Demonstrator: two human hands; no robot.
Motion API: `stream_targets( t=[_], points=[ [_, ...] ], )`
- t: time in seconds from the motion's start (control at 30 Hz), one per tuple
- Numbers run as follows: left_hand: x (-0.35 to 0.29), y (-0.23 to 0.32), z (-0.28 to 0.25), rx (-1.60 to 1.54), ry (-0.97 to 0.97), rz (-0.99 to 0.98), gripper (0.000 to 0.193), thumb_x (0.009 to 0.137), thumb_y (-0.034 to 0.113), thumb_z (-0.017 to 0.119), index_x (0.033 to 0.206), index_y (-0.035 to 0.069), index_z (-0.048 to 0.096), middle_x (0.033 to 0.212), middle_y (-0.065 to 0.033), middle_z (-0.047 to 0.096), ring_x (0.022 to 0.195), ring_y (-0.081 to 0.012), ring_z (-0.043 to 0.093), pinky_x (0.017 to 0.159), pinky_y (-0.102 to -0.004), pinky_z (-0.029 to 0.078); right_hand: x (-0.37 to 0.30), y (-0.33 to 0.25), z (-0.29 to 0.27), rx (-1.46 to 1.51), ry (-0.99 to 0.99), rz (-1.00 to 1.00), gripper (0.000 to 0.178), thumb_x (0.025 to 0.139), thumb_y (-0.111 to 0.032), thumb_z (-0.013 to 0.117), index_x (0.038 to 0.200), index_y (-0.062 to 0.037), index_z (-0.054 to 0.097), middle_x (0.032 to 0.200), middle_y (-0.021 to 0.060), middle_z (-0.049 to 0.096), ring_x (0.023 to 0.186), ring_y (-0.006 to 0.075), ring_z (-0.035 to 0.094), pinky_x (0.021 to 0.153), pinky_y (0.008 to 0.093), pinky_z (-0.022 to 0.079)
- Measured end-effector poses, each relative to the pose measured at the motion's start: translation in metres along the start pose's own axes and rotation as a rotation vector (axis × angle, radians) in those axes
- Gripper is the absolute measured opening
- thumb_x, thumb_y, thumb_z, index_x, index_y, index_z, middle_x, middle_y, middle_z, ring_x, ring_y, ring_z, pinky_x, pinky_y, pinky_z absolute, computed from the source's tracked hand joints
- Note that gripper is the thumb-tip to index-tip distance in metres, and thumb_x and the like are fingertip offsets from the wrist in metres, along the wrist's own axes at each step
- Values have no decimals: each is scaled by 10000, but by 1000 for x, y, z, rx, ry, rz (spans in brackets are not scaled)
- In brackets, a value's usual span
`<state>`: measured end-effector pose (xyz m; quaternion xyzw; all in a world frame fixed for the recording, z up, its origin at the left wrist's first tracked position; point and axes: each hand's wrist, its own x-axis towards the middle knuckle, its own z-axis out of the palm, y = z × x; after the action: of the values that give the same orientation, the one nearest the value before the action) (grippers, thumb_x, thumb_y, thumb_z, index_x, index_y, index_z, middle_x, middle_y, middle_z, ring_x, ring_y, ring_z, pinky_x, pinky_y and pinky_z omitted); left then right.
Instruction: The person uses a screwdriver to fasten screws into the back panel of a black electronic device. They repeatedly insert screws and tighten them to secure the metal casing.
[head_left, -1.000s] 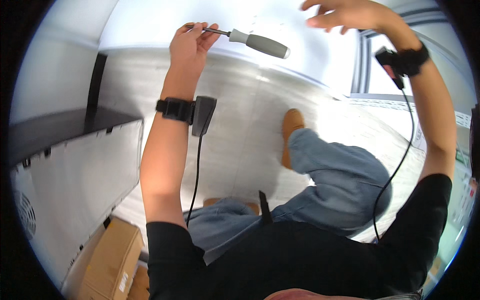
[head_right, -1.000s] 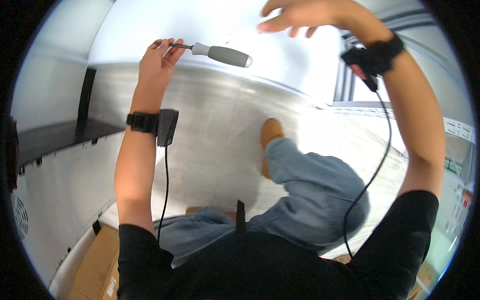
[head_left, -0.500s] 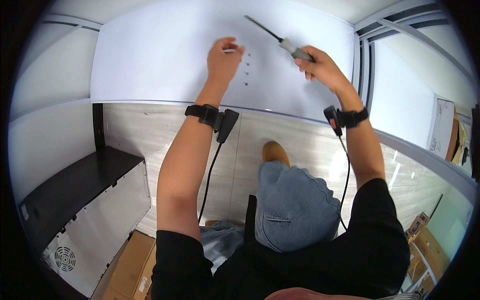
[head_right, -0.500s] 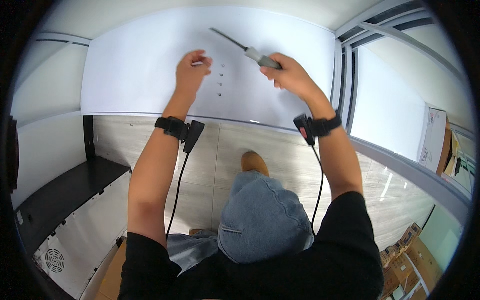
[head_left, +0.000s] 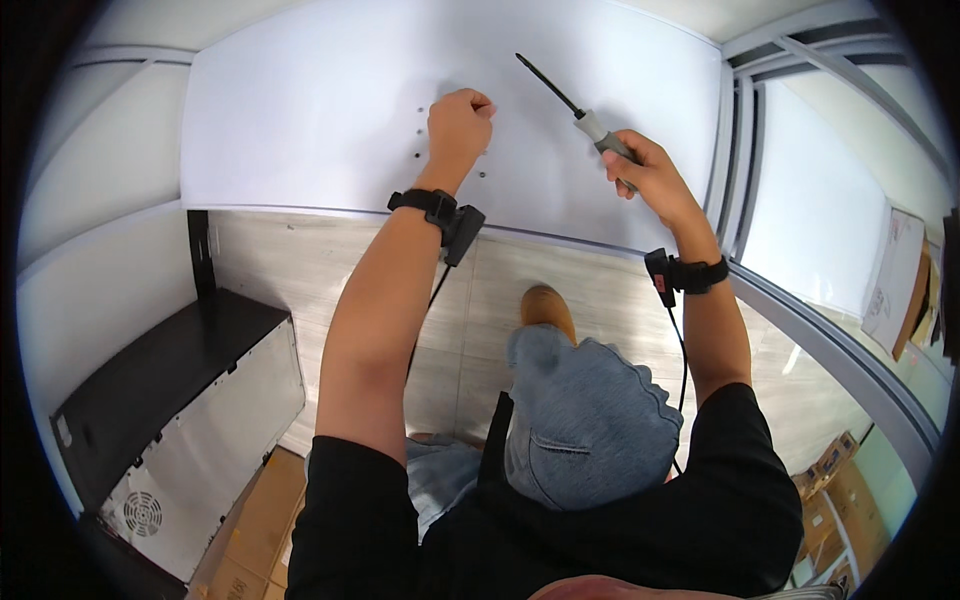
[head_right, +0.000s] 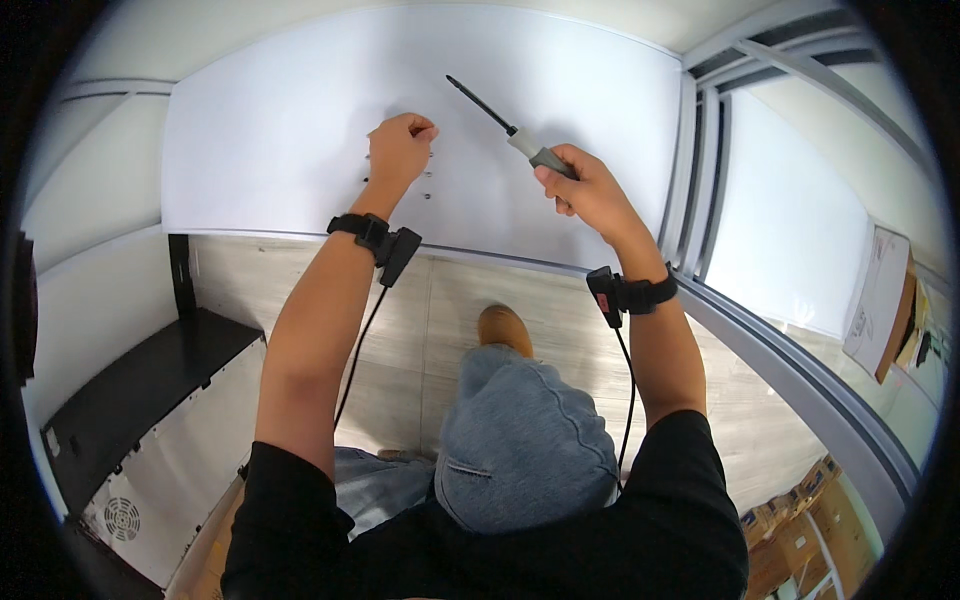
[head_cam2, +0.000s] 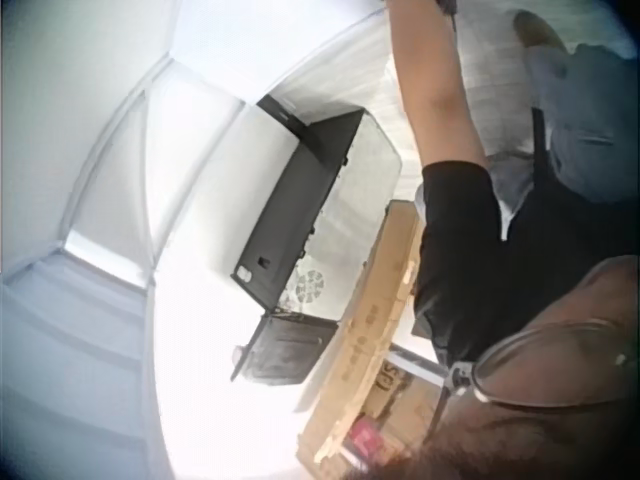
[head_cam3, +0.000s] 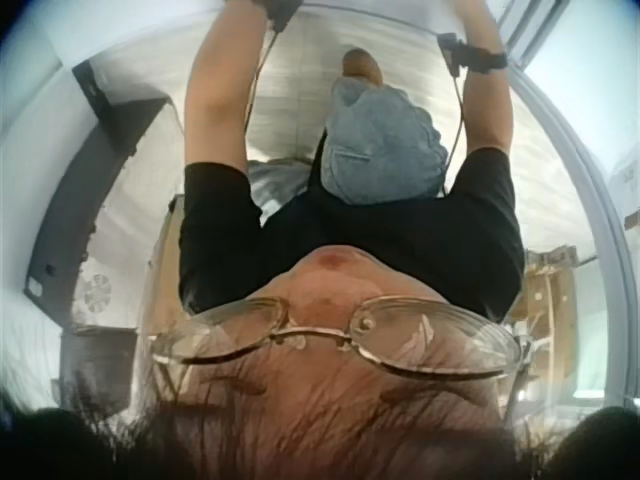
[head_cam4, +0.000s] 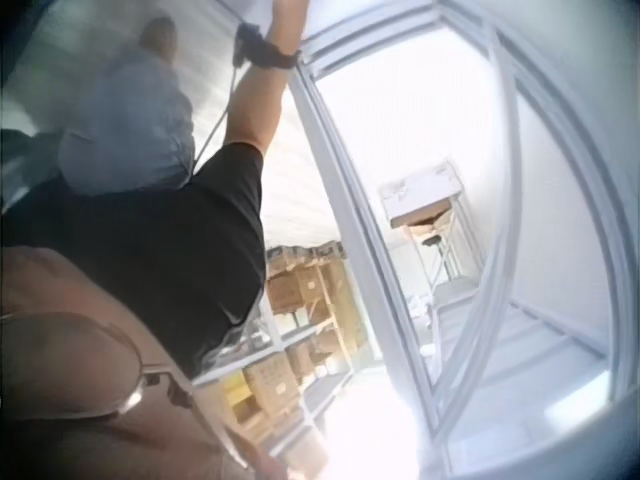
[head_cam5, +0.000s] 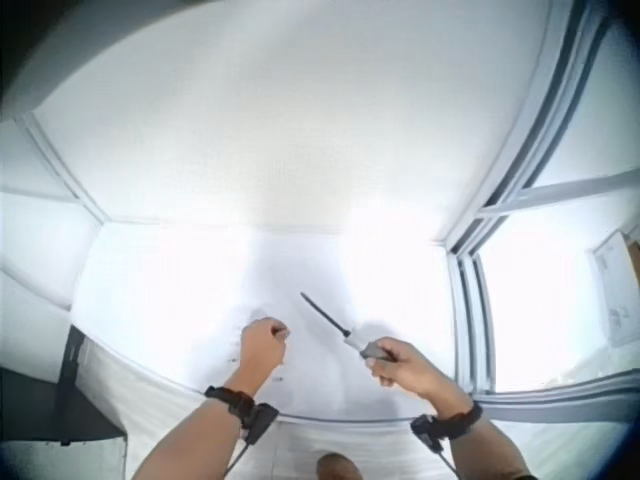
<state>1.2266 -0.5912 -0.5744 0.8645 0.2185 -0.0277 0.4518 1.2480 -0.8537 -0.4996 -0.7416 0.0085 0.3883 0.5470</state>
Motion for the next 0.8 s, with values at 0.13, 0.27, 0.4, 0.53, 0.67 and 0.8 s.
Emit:
stream_targets(
  t=[0.13,0.27,0.4,0.53,0.67,0.8],
  points=[
    [-36,19,-60,-945,-6,-376,133,900,120,634,960,1,626,928,-85,654,863,-187,648,771,-299,549,-8,-33,27,-95,-98,-57,254,924,-265,583,1042,-41,600,718,-16,529,606,81,467,555,224,390],
    [-96,-10,-138,-1553,135,-433,143,956,126,555,1022,-1,556,995,-114,638,906,-211,645,866,-327,561,-23,-88,90,-379,-197,-169,247,902,-258,607,1022,-44,631,689,4,520,624,100,459,584,248,393],
    [-168,-55,-204,-1817,293,-348,125,978,116,504,1016,2,541,1001,-116,640,934,-213,649,882,-325,567,-33,-124,168,-569,-319,-312,247,888,-262,620,993,-40,645,685,20,527,630,120,460,606,276,390],
    [-237,-85,-232,-1845,434,-281,133,973,116,516,1012,-5,557,974,-111,642,931,-219,653,874,-311,567,-47,-124,227,-628,-472,-387,255,886,-273,619,990,-42,648,685,20,527,632,127,457,602,286,384],
    [-303,-106,-234,-1866,530,-239,123,961,103,536,990,-8,582,967,-112,637,936,-224,648,887,-313,562,-80,-116,269,-717,-569,-434,250,886,-278,616,981,-48,649,670,16,504,620,124,440,587,287,370],
    [-335,-126,-244,-1901,626,-165,123,961,95,535,983,-20,572,961,-120,626,944,-227,642,891,-311,564,-93,-115,310,-809,-595,-482,248,890,-281,608,971,-49,645,657,11,477,608,120,419,575,288,352]
  ],
)
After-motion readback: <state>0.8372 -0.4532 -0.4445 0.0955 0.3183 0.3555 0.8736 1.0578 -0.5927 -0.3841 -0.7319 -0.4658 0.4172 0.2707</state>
